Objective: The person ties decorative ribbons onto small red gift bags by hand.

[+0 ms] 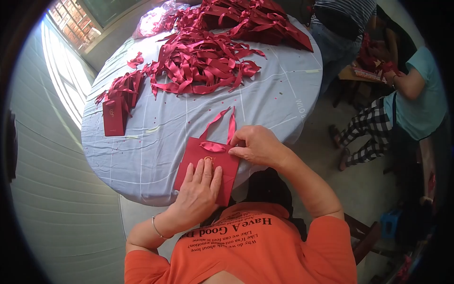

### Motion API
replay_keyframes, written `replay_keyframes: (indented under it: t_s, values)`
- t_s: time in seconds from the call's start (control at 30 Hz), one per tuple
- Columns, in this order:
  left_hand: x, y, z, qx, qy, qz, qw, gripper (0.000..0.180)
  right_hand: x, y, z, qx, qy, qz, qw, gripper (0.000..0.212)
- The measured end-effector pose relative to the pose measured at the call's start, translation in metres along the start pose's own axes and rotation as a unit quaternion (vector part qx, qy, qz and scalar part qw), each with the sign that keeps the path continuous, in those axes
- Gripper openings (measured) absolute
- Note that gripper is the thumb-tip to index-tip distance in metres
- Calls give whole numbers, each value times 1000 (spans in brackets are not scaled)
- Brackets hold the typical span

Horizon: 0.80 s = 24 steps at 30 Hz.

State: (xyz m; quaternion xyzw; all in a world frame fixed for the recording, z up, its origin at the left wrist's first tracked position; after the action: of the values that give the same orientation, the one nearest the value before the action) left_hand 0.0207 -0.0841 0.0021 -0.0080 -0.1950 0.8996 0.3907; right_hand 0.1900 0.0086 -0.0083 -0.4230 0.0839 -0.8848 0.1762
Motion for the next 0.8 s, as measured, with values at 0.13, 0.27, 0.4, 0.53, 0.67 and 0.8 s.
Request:
replay_keyframes:
  t_s: [0.13,0.27,0.4,0.53,0.67,0.8]
  values:
    - [2,7,10,20,10,-27,999,62,-10,0,-1,-28,-33,-9,999,14]
    - [20,6,52,21,62,-35,997,52,-23,0,1,-60,-36,-35,997,15]
    - [52,-4,94,-49,40,-29,998,43,-24,2,1,-70,-60,-30,995,18]
    - [97,-25,129,-162,39,-19,986,48,-21,2,1,-71,-53,-48,995,14]
    - [131,-52,134,-218,82,12,973,57,-21,4,1,-89,-74,-55,992,14]
    - [132,-60,103,-264,109,-40,958,57,-23,8,3,-113,-81,-58,989,15]
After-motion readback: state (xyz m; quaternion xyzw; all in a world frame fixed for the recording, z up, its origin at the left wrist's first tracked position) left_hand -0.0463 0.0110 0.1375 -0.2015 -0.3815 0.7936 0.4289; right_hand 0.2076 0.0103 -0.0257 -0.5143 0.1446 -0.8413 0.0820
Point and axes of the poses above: each hand's wrist, its own y-axis away from the middle knuckle, its own z-axis out of the back of the hand, x = y × z, the point moved 5 cm from there along -y, towards the middle knuckle, and after that the axes turned 14 degrees about -x, right-handed, at the moved point
